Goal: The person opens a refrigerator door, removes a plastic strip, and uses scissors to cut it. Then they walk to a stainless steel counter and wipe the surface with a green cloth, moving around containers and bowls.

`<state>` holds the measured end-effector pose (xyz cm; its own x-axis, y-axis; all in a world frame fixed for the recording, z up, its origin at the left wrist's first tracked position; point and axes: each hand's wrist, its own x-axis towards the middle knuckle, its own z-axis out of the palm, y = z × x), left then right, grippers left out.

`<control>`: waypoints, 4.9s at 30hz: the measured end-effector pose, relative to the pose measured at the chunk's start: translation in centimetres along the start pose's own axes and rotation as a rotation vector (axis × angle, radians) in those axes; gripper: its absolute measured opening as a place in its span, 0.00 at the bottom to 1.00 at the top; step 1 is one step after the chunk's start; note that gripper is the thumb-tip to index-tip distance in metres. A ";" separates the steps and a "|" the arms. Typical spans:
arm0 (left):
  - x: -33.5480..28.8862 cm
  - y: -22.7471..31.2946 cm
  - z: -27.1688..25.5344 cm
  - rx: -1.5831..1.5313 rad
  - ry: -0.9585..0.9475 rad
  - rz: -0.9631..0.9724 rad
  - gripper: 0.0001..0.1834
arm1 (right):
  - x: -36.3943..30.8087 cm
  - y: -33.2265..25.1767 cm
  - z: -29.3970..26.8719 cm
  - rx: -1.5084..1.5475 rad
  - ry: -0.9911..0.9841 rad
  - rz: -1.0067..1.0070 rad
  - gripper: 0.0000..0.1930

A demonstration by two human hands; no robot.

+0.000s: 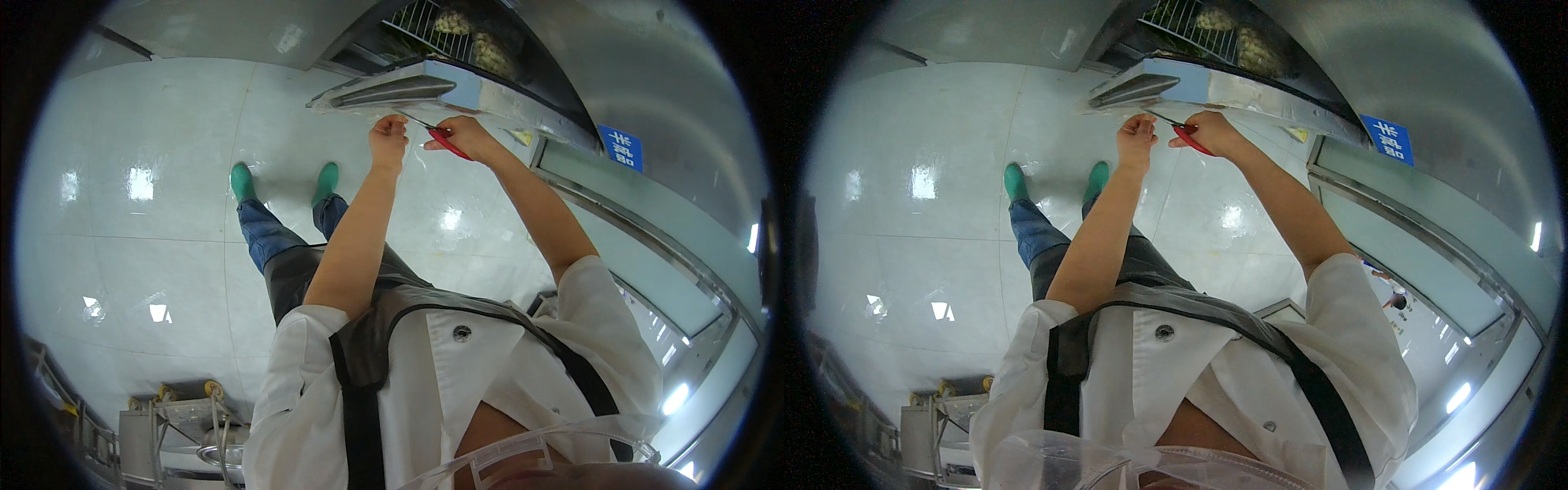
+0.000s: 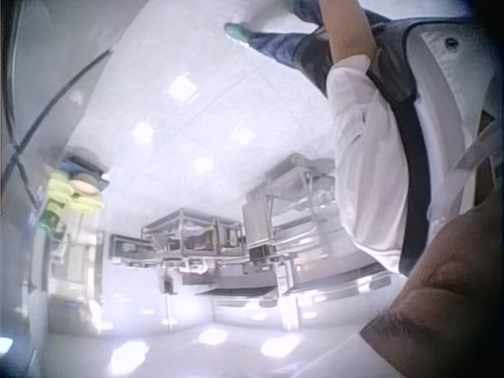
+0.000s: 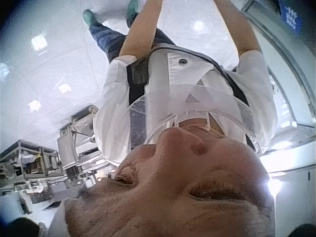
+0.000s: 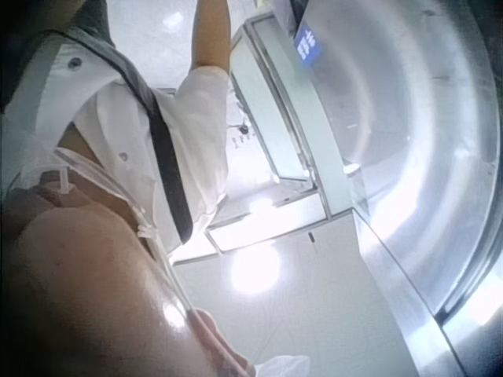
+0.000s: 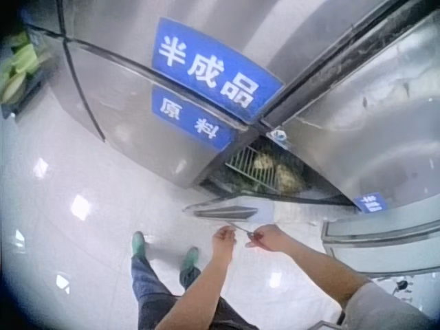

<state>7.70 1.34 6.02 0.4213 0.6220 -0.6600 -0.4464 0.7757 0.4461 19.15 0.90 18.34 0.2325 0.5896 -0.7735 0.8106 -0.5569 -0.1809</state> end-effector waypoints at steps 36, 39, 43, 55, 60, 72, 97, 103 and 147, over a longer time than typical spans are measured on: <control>-0.2 -1.6 -0.5 0.140 0.038 0.089 0.04 | -2.7 -3.1 -2.1 -0.127 -0.160 0.249 0.23; 0.2 -2.0 -0.5 0.174 0.057 0.093 0.04 | -2.2 -3.3 -2.1 -0.133 -0.174 0.249 0.22; 0.6 -2.2 -0.6 0.311 0.058 0.189 0.05 | -0.9 -3.9 -1.4 -0.150 -0.191 0.285 0.22; -0.1 -1.8 -4.2 0.745 0.152 0.245 0.07 | 3.6 -6.2 2.9 -0.496 -0.288 0.170 0.29; 0.2 -0.2 -5.9 1.028 0.001 0.269 0.07 | 3.1 -4.0 3.1 -0.604 -0.298 0.063 0.28; 0.9 3.7 -4.4 -0.569 -0.097 -0.351 0.11 | -2.7 -4.9 -1.5 0.033 -0.209 0.241 0.31; 4.2 0.7 -3.4 0.532 0.128 0.139 0.05 | 3.1 -6.7 -0.7 0.236 -0.252 0.402 0.17; 3.6 1.3 -4.3 0.846 0.135 0.299 0.05 | 5.6 -7.4 1.3 0.012 -0.357 0.355 0.21; 2.2 3.8 -10.2 1.166 -0.122 0.353 0.08 | 0.2 -3.8 0.8 0.503 -0.510 0.544 0.18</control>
<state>-1.15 4.59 0.07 0.5196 0.7747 -0.3604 0.3972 0.1545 0.9047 15.70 2.68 18.42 0.1513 -0.0955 -0.9839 0.2990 -0.9443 0.1376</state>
